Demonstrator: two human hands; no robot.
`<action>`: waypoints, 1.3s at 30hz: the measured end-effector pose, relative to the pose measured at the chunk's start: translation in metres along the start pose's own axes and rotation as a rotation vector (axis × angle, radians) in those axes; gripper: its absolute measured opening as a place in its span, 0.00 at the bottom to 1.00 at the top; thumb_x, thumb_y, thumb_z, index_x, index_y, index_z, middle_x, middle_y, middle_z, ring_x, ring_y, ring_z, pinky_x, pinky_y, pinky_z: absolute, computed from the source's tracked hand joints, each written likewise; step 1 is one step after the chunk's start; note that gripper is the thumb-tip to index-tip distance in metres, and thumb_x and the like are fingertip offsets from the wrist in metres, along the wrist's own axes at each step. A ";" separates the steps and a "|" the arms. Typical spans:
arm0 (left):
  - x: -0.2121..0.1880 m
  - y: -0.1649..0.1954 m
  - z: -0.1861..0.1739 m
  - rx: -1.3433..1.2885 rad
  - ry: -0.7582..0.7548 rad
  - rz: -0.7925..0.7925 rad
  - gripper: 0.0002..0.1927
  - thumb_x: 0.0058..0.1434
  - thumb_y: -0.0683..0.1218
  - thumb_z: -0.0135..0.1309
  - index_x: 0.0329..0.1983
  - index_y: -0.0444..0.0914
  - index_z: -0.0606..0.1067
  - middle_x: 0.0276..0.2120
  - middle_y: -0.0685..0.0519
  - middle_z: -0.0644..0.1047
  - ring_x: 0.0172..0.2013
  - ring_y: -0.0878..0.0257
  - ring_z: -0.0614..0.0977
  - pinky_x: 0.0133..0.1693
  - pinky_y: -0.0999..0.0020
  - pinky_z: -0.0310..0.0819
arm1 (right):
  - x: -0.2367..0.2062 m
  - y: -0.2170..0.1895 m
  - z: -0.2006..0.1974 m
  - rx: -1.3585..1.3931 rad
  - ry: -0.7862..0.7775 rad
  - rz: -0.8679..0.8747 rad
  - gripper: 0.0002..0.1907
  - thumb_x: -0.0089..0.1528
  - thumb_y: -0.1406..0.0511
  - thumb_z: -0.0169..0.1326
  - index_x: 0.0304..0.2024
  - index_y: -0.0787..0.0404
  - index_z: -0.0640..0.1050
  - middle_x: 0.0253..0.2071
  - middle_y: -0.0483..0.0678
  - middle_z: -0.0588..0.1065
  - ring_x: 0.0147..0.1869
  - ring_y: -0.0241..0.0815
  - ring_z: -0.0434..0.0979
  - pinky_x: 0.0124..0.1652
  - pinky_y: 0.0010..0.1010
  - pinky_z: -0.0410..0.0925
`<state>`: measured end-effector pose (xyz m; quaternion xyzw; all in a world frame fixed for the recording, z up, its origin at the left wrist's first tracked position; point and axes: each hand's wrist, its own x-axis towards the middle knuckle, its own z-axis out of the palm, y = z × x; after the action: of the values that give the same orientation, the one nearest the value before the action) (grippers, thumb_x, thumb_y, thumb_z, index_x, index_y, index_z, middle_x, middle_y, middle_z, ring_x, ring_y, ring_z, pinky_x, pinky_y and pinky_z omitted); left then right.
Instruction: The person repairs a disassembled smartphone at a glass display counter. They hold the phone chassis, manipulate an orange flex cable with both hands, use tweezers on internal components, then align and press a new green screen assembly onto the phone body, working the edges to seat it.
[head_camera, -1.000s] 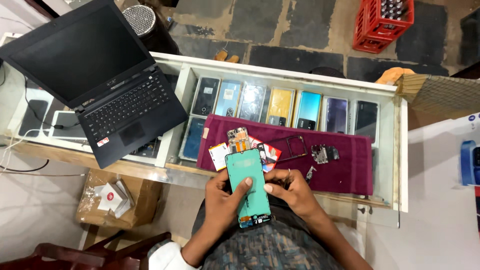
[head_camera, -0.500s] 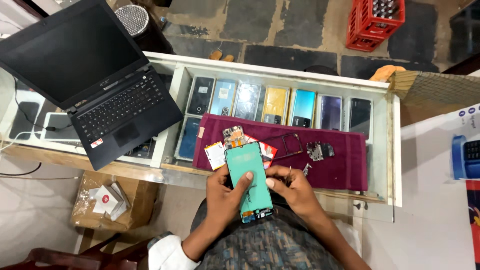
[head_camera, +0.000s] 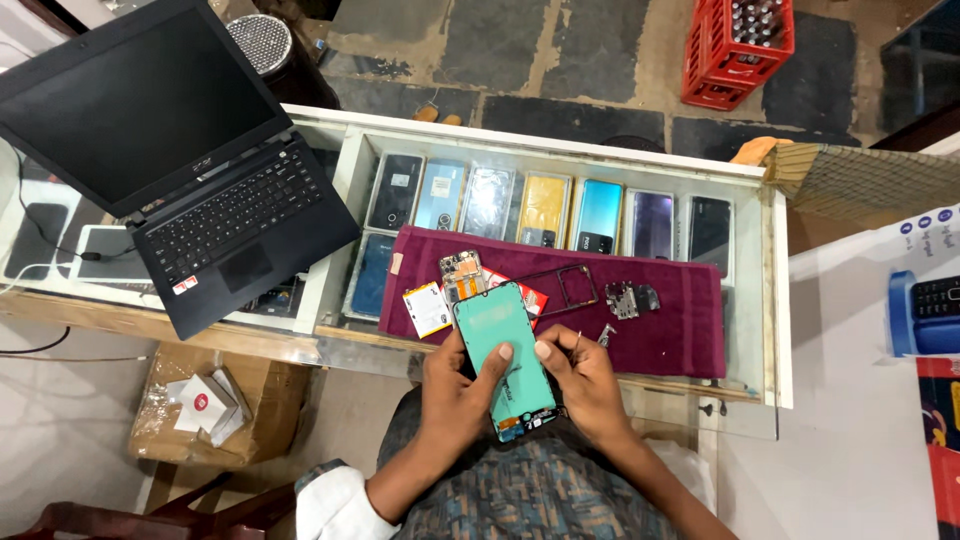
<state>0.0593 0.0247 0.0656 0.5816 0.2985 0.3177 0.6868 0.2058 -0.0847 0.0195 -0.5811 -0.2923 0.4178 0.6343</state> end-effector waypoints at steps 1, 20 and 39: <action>0.000 0.001 0.001 -0.006 0.002 -0.013 0.15 0.65 0.44 0.58 0.52 0.32 0.77 0.37 0.53 0.83 0.36 0.72 0.82 0.38 0.74 0.79 | 0.000 -0.002 0.000 -0.032 0.001 -0.021 0.12 0.71 0.64 0.54 0.38 0.68 0.79 0.31 0.41 0.74 0.37 0.28 0.69 0.38 0.23 0.66; -0.011 -0.001 0.002 0.094 0.012 0.073 0.13 0.65 0.43 0.59 0.49 0.31 0.78 0.33 0.53 0.83 0.32 0.72 0.81 0.34 0.74 0.77 | -0.011 0.004 0.004 0.044 0.013 -0.011 0.13 0.71 0.62 0.53 0.36 0.65 0.76 0.30 0.39 0.72 0.35 0.25 0.67 0.36 0.20 0.64; -0.022 0.006 -0.010 0.147 0.032 0.086 0.10 0.65 0.42 0.59 0.44 0.31 0.80 0.28 0.54 0.83 0.29 0.74 0.80 0.30 0.76 0.75 | -0.017 0.005 0.012 -0.097 -0.019 -0.025 0.15 0.71 0.61 0.53 0.34 0.67 0.76 0.27 0.39 0.71 0.33 0.26 0.65 0.33 0.22 0.62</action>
<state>0.0376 0.0141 0.0712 0.6374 0.3069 0.3333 0.6232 0.1864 -0.0937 0.0181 -0.6036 -0.3254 0.4006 0.6077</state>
